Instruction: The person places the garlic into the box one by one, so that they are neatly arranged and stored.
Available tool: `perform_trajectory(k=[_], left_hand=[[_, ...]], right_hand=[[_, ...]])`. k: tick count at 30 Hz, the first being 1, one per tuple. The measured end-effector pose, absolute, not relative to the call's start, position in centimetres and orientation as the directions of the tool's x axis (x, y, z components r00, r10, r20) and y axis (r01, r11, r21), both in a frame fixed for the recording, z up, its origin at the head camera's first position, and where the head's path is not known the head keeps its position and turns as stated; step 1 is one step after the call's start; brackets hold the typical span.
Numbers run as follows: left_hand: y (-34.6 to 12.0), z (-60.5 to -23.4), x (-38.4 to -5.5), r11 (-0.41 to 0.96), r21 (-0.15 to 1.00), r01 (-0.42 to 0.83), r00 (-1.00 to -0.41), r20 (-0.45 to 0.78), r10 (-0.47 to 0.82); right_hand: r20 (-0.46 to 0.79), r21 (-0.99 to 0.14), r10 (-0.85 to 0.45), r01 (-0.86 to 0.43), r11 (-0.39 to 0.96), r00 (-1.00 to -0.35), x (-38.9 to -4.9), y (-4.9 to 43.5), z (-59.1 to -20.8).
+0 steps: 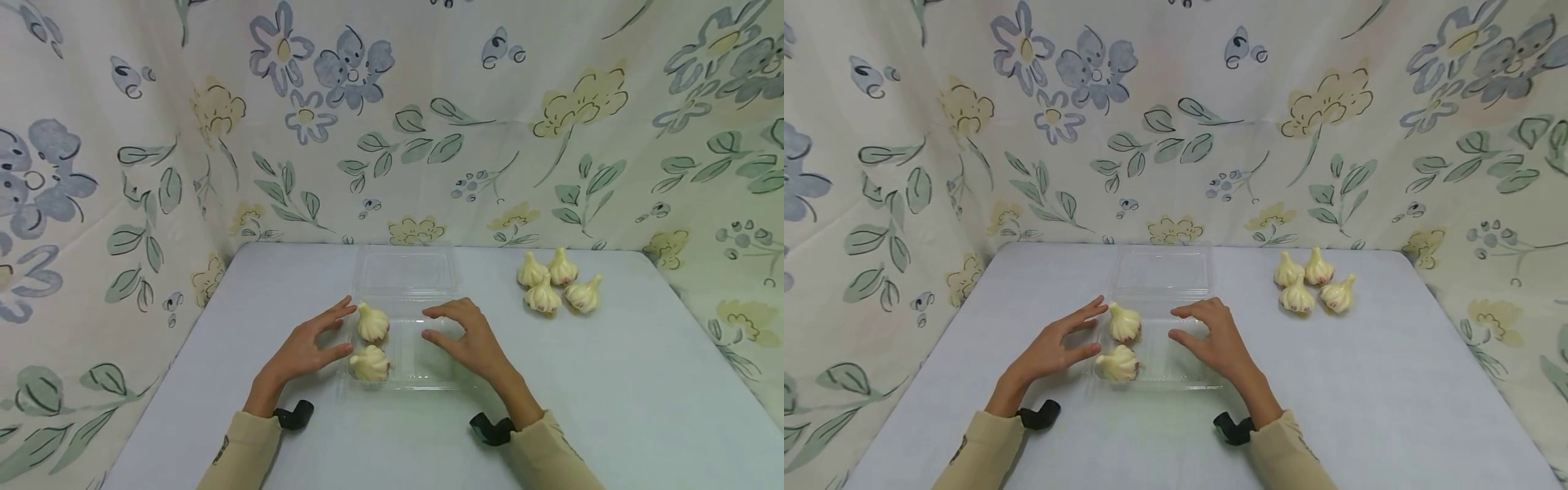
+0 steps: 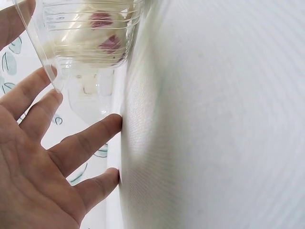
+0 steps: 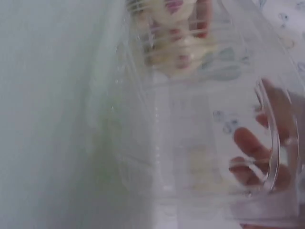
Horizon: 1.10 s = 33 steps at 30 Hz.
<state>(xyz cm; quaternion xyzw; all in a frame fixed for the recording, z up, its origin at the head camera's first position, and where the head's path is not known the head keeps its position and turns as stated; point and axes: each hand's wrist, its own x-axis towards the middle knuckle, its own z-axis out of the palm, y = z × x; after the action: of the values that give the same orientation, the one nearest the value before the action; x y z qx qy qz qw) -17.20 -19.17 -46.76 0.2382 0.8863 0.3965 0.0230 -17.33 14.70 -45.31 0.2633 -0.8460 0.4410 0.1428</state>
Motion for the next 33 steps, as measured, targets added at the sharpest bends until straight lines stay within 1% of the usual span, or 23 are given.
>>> perform_trajectory(k=[5, 13, 16, 22, 30, 33], left_hand=[[-19.2, -46.8, -17.2, 0.569, 0.708, 0.418, -0.880, 0.160, 0.448], [-19.3, -47.0, -17.3, 0.568, 0.710, 0.415, -0.881, 0.158, 0.447], [-19.3, -47.1, -17.3, 0.574, 0.707, 0.413, -0.883, 0.155, 0.444], [-19.3, -46.9, -17.3, 0.572, 0.710, 0.412, -0.881, 0.150, 0.448], [-19.3, -47.0, -17.3, 0.567, 0.713, 0.413, -0.881, 0.154, 0.447], [-19.3, -47.1, -17.4, 0.564, 0.712, 0.419, -0.879, 0.163, 0.448]], right_hand=[[0.527, -0.652, -0.215, -0.554, 0.519, -0.822, -17.8, 15.6, -45.8], [0.536, -0.704, -0.051, -0.480, 0.523, -0.842, -18.6, 17.5, -46.0], [0.542, -0.716, 0.025, -0.446, 0.536, -0.840, -19.0, 18.6, -45.9], [0.547, -0.746, 0.183, -0.377, 0.548, -0.817, -19.5, 21.6, -45.9], [0.516, -0.773, 0.334, -0.262, 0.577, -0.789, -19.8, 24.7, -45.8], [0.505, -0.779, 0.370, -0.226, 0.585, -0.780, -19.8, 25.5, -45.9]])
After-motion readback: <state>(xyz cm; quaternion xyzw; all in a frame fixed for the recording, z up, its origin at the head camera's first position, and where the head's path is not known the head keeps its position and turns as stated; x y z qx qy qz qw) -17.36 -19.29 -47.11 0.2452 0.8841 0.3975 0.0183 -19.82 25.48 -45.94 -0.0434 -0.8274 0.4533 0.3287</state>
